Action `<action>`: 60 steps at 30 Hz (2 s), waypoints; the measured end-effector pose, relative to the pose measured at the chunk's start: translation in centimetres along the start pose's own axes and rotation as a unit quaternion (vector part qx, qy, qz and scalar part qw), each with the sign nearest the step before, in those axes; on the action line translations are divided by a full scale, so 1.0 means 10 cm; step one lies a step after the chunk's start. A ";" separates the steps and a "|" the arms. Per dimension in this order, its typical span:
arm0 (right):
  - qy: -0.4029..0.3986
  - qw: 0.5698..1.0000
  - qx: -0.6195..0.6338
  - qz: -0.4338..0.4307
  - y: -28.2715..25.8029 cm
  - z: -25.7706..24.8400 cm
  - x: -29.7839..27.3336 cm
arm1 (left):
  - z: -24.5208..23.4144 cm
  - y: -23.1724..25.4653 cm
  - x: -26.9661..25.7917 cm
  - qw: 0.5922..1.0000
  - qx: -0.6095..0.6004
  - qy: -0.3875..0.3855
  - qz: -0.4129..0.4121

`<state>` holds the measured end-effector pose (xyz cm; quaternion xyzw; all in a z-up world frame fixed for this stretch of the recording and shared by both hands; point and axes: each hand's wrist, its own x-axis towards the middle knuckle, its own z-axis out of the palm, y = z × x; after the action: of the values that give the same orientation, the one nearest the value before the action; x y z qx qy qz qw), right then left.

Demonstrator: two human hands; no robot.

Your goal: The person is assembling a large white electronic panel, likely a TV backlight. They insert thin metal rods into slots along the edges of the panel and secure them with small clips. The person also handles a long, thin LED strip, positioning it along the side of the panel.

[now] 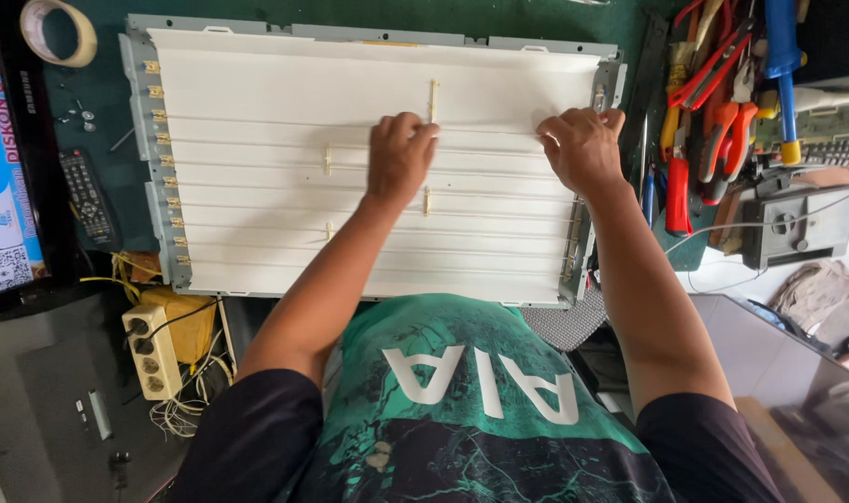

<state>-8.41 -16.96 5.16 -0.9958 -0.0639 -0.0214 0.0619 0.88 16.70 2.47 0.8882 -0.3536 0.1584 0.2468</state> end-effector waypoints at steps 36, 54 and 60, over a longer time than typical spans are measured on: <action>-0.026 0.998 0.050 0.002 -0.08 -0.19 0.01 | 0.27 -0.41 0.16 0.980 -0.010 -0.156 -0.120; 0.051 0.993 -0.085 -0.064 0.30 -0.07 -0.37 | -0.40 -1.11 -0.24 0.996 0.017 -0.083 0.023; 0.102 0.992 -0.068 -0.035 0.18 -0.48 -0.34 | -0.97 -1.00 0.11 0.998 -0.022 -0.006 0.057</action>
<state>-11.76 -19.76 9.48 -0.9874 -0.0904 -0.1298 -0.0005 7.64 27.72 7.76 0.8622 -0.4083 0.1589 0.2543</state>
